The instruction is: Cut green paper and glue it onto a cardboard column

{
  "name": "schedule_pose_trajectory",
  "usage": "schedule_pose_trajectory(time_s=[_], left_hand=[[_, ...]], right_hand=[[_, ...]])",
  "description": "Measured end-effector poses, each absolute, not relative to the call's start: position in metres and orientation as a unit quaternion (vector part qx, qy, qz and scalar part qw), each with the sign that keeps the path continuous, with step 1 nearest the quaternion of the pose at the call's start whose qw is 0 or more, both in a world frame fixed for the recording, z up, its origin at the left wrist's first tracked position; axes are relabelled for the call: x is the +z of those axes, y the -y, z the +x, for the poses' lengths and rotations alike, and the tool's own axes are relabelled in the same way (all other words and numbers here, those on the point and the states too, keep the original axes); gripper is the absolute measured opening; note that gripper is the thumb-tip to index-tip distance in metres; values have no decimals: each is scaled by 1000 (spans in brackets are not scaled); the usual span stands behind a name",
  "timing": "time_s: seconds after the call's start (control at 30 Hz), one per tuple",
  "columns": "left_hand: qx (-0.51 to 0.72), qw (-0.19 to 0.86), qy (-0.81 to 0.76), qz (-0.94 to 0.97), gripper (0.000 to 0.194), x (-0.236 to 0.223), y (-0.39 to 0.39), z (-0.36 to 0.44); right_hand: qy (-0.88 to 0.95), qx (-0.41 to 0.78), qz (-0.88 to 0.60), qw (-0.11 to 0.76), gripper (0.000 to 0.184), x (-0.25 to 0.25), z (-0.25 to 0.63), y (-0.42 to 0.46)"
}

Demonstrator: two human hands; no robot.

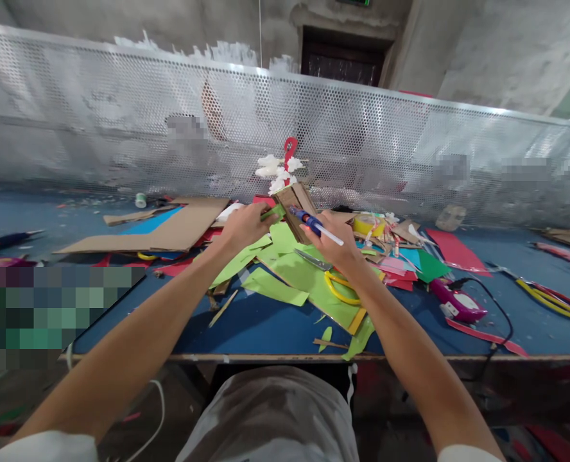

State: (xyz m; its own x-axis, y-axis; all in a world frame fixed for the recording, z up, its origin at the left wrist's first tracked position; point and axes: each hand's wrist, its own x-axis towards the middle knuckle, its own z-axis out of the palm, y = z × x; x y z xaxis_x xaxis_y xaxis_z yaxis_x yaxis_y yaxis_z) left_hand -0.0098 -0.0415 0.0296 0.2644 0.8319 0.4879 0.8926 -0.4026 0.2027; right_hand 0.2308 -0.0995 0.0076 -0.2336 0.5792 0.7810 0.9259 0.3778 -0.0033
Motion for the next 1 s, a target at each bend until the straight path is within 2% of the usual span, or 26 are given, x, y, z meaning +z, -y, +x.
schedule_pose_trajectory(time_s=[0.17,0.37,0.53,0.83,1.0], left_hand=[[-269,52,548,-790,37,30,40,-10],[-269,52,548,-790,36,30,38,-11],[-266,52,542,-795,35,30,40,-10],[-263,48,546,-794,35,29,39,-12],[-270,50,543,-793,34,28,37,-14]], right_hand=[[721,-240,-508,406,46,8,236,100],[734,-231,-481,420,41,9,235,104],[714,-237,-497,432,46,10,234,101],[743,-230,-503,378,49,8,229,101],[722,-234,-515,399,52,9,234,99]])
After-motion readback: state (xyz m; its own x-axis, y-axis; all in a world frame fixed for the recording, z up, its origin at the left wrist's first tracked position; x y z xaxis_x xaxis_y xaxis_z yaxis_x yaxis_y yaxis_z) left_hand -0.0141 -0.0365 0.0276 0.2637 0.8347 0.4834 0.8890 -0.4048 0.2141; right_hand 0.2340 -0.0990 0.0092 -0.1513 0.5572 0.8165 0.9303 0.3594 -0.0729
